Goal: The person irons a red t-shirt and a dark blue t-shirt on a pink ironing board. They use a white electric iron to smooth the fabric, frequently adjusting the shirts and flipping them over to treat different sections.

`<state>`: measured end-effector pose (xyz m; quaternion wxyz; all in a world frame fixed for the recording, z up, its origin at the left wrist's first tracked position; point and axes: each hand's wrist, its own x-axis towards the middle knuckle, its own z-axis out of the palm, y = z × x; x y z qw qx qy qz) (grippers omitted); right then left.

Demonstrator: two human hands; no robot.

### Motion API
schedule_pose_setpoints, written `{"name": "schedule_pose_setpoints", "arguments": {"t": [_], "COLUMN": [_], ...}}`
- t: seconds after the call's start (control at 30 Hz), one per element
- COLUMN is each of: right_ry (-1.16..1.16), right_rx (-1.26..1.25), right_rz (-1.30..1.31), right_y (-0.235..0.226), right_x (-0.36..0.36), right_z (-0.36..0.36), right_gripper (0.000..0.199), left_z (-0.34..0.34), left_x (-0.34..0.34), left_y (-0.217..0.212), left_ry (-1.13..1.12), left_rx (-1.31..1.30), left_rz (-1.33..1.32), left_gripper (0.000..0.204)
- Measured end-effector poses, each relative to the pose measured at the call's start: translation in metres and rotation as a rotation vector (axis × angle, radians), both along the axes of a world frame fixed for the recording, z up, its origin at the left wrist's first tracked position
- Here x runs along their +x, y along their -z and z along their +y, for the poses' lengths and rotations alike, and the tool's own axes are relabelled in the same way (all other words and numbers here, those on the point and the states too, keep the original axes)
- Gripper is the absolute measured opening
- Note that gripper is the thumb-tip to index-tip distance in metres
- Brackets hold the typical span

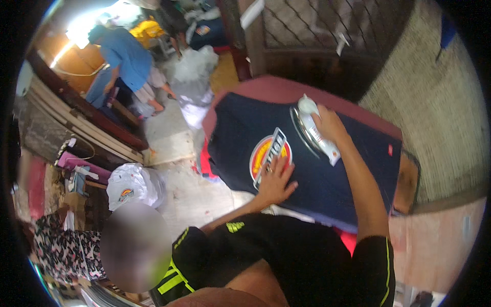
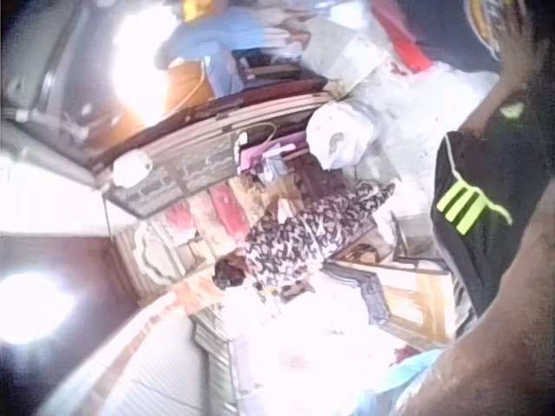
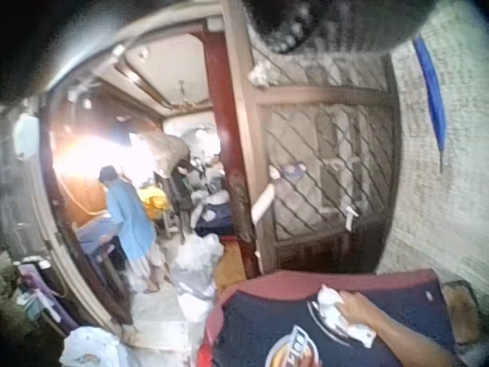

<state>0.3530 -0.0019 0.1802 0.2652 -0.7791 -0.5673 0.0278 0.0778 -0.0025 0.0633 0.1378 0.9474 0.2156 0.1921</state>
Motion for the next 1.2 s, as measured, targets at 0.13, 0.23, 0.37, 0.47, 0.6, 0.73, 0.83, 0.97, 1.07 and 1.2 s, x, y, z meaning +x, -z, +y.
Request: {"name": "schedule_pose_setpoints", "arguments": {"t": [0.13, 0.23, 0.37, 0.47, 0.6, 0.73, 0.83, 0.97, 1.07, 1.2], "right_ry": [-0.021, 0.02, 0.098, 0.093, 0.069, -0.002, 0.004, -0.094, -0.077, -0.102], "right_rx": [-0.031, -0.163, -0.234, -0.161, -0.099, -0.017, -0.139, -0.069, -0.027, -0.162], "right_rz": [-0.094, -0.052, 0.064, 0.082, 0.004, -0.006, -0.043, -0.043, -0.063, -0.067], "right_y": [0.007, -0.006, -0.019, -0.005, 0.005, 0.004, -0.008, -0.011, -0.005, -0.01], "right_x": [0.009, -0.003, -0.024, -0.033, -0.032, -0.012, 0.001, 0.025, 0.03, -0.01], "right_z": [0.007, 0.004, -0.026, -0.052, -0.044, -0.004, -0.009, -0.035, -0.061, -0.107], "right_gripper": [0.04, 0.045, 0.044, 0.043, 0.035, 0.044, 0.04, 0.038, 0.038, 0.036], "left_z": [0.004, 0.004, 0.009, 0.009, 0.009, 0.017, 0.012, -0.032, -0.062, -0.083], "left_x": [0.001, -0.014, -0.031, -0.039, -0.037, -0.025, 0.006, 0.03, 0.009, -0.034], "left_y": [0.008, 0.003, 0.001, 0.002, 0.007, -0.012, -0.007, -0.016, -0.006, 0.008], "left_ry": [0.014, 0.008, 0.03, 0.062, 0.055, 0.06, 0.182, 0.551, 0.718, 0.648], "left_rx": [-0.011, 0.01, -0.01, -0.057, -0.027, -0.011, -0.074, -0.06, -0.073, -0.063], "left_rz": [-0.052, -0.022, 0.05, 0.073, 0.071, -0.022, -0.136, -0.085, 0.024, 0.104], "left_gripper": [0.067, 0.068, 0.07, 0.071, 0.072, 0.056, 0.056, 0.067, 0.073, 0.066]}}
